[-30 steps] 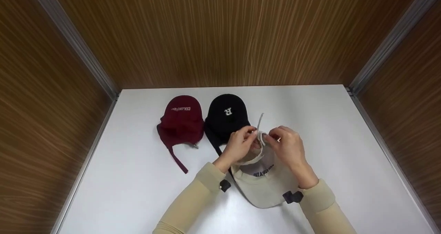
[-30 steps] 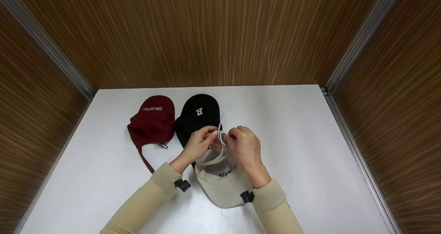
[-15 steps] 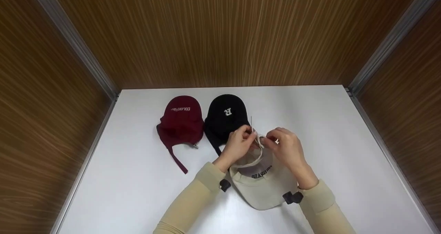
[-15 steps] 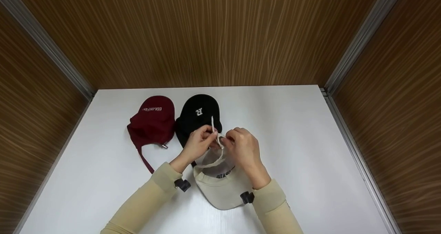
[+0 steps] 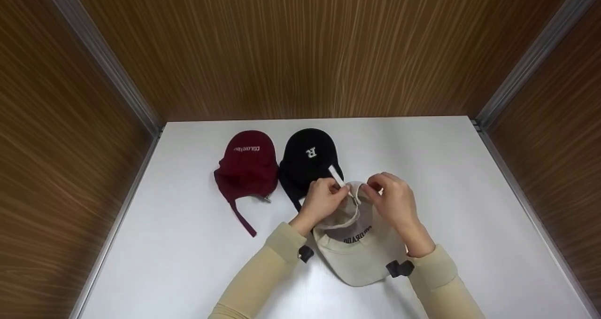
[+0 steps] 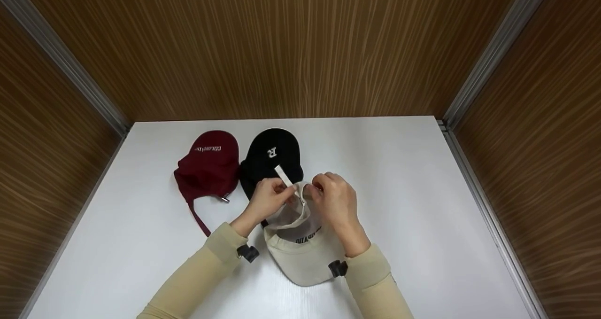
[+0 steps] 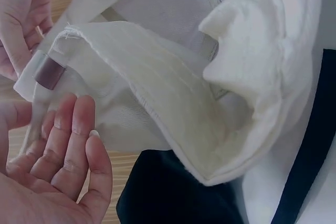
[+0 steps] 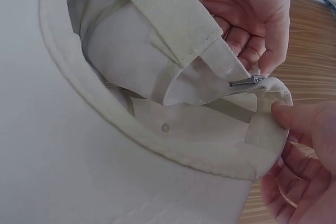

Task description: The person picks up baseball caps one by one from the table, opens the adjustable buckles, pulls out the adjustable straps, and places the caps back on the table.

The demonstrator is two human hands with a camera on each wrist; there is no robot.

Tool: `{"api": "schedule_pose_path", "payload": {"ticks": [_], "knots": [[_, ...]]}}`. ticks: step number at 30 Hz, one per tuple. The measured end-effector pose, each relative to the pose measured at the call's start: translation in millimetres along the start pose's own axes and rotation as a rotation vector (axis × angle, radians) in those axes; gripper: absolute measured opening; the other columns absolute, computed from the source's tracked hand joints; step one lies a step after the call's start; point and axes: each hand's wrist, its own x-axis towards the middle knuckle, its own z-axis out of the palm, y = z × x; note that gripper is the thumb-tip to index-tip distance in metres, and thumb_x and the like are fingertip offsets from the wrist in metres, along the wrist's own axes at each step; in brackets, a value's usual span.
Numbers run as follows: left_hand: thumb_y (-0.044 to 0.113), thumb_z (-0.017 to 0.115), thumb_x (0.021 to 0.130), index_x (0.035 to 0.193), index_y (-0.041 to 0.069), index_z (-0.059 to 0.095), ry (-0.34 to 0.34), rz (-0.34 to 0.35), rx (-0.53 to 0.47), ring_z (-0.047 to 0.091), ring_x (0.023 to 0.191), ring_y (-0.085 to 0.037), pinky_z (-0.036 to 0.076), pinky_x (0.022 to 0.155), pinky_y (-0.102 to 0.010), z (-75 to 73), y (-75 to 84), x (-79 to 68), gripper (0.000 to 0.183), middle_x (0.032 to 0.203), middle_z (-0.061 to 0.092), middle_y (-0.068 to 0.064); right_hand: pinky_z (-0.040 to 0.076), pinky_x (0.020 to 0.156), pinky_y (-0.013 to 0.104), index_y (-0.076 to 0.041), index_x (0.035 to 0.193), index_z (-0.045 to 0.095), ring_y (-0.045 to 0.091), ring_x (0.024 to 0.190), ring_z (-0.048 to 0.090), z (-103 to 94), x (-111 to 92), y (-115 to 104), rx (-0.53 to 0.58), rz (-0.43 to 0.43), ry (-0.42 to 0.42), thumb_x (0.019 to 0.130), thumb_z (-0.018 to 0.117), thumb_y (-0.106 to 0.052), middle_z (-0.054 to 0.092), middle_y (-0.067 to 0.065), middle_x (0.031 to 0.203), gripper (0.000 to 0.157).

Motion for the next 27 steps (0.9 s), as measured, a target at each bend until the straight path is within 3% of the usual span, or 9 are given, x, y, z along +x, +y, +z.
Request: {"api": "schedule_pose_path", "payload": {"ticks": [4,10,19,24,27], "knots": [[0.018,0.068,0.089,0.070,0.009,0.069,0.001,-0.004,0.009,0.058,0.055,-0.002,0.046,0.054,-0.020,-0.6,0.8,-0.2,0.021,0.062,0.066,0.007,0.049,0.058,0.035,-0.009,0.077,0.069,0.016,0.065,0.059,-1.2,-1,2,-0.014,0.016,-0.008,0.082,0.079,-0.006,0.064,0.001,0.073,0.012],[0.013,0.065,0.089,0.074,0.008,0.069,0.023,-0.045,-0.060,0.060,0.052,-0.004,0.047,0.051,-0.020,-3.6,1.6,-1.0,0.016,0.065,0.070,-0.004,0.048,0.056,0.037,-0.009,0.073,0.065,0.017,0.063,0.058,-3.3,-1,9,-0.028,0.019,0.019,0.078,0.079,-0.002,0.061,0.001,0.071,0.016],[0.015,0.064,0.093,0.079,0.006,0.069,0.040,0.004,-0.078,0.066,0.059,-0.012,0.046,0.053,-0.019,-4.7,1.0,0.8,0.017,0.066,0.069,0.000,0.047,0.056,0.037,-0.009,0.078,0.065,0.017,0.063,0.057,-3.6,1,13,-0.014,0.006,-0.012,0.080,0.078,-0.003,0.061,0.002,0.071,0.015],[0.014,0.064,0.095,0.085,0.003,0.069,0.019,0.029,-0.133,0.069,0.065,-0.016,0.048,0.056,-0.020,-3.0,0.8,1.6,0.016,0.070,0.071,-0.006,0.044,0.054,0.033,-0.008,0.089,0.070,0.014,0.061,0.053,-2.2,3,11,-0.008,-0.044,-0.076,0.082,0.078,-0.005,0.059,-0.001,0.072,0.011],[0.013,0.064,0.095,0.086,0.001,0.069,0.014,0.040,-0.173,0.070,0.067,-0.020,0.049,0.057,-0.020,-2.0,1.1,1.4,0.015,0.072,0.071,-0.007,0.044,0.054,0.033,-0.009,0.087,0.073,0.013,0.061,0.053,-1.0,3,10,-0.023,-0.061,-0.091,0.082,0.078,-0.007,0.058,-0.002,0.072,0.008]]}}
